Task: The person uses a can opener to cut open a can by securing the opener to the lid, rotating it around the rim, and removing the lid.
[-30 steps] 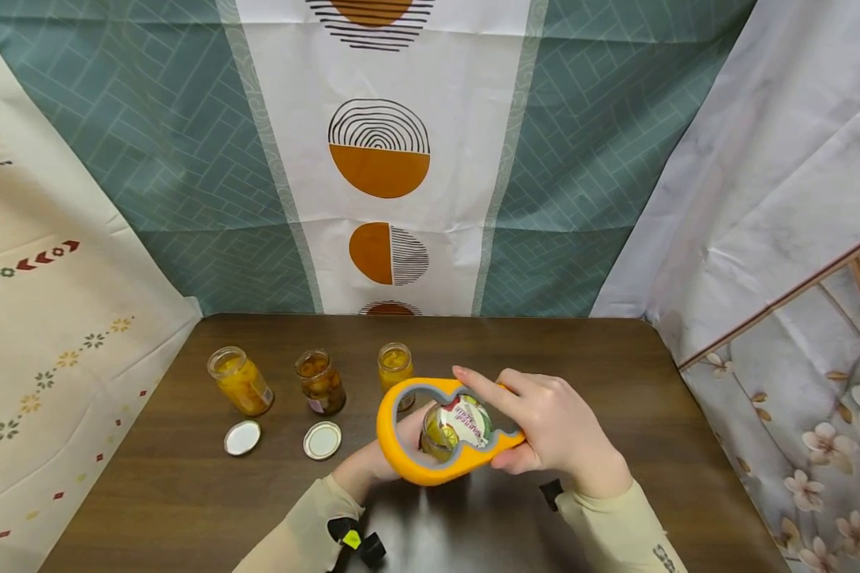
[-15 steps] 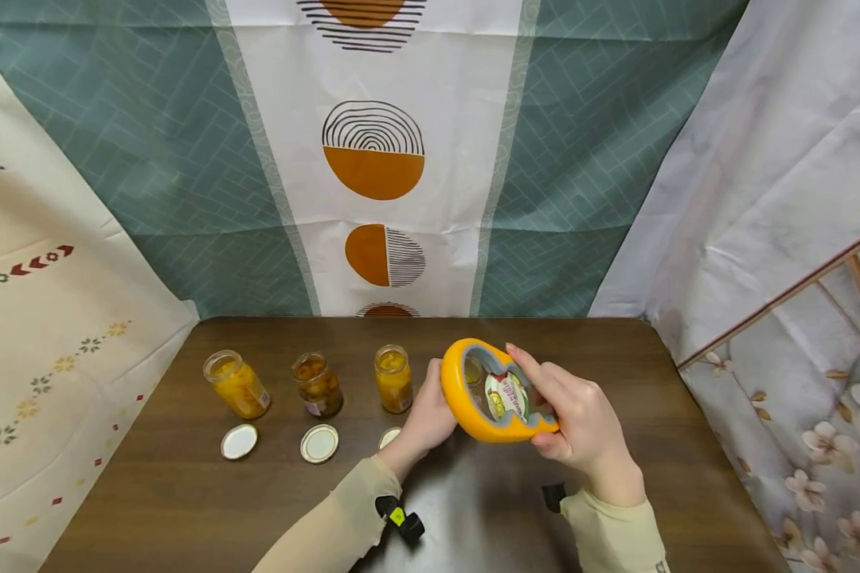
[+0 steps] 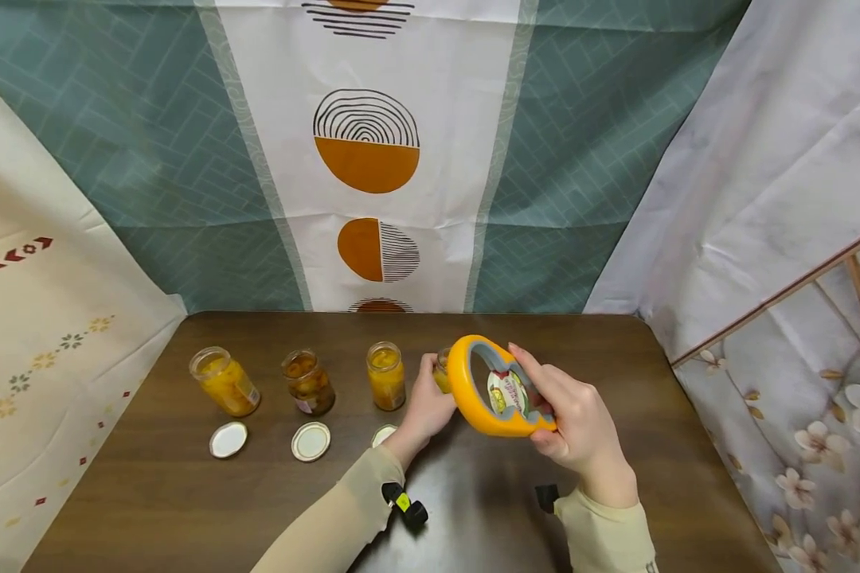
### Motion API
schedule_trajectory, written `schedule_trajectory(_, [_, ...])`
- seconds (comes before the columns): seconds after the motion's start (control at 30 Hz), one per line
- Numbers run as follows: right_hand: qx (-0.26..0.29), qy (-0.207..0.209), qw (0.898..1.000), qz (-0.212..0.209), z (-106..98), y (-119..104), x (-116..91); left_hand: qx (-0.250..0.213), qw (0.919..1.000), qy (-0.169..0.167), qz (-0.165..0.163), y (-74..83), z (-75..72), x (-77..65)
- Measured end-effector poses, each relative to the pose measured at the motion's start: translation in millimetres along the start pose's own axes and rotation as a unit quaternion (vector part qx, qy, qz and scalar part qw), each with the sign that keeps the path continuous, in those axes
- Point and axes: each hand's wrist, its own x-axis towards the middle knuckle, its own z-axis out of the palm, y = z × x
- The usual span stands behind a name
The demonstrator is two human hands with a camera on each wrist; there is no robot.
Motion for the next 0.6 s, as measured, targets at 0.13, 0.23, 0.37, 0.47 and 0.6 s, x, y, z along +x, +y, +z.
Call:
schedule_trajectory(0.13, [0.001,-0.019,1.0,-0.004,2.5,-1.2,0.7,0.018,0.9998,0.012,-0.005,0.4,-5.1,-1.6])
schedule_trajectory(0.23, [-0.002,-0.036,0.999,0.002,3.8,-2.3,-0.1,0.011,0.9999,0.012,0.0,1.4,-6.6,-2.9])
schedule_trajectory(0.37, [-0.011,-0.044,0.999,0.008,4.3,-3.8,-1.2,0.008,0.9999,0.008,0.01,4.4,-8.1,-7.4])
schedule_trajectory(0.47, [-0.02,-0.044,0.999,0.007,4.6,-4.9,-1.2,0.02,0.9995,0.001,0.024,10.0,-11.7,-15.2])
schedule_trajectory(0.6, [-0.031,-0.048,0.998,0.001,5.6,-6.2,0.5,0.041,0.9973,-0.006,0.061,22.4,-22.0,-34.7])
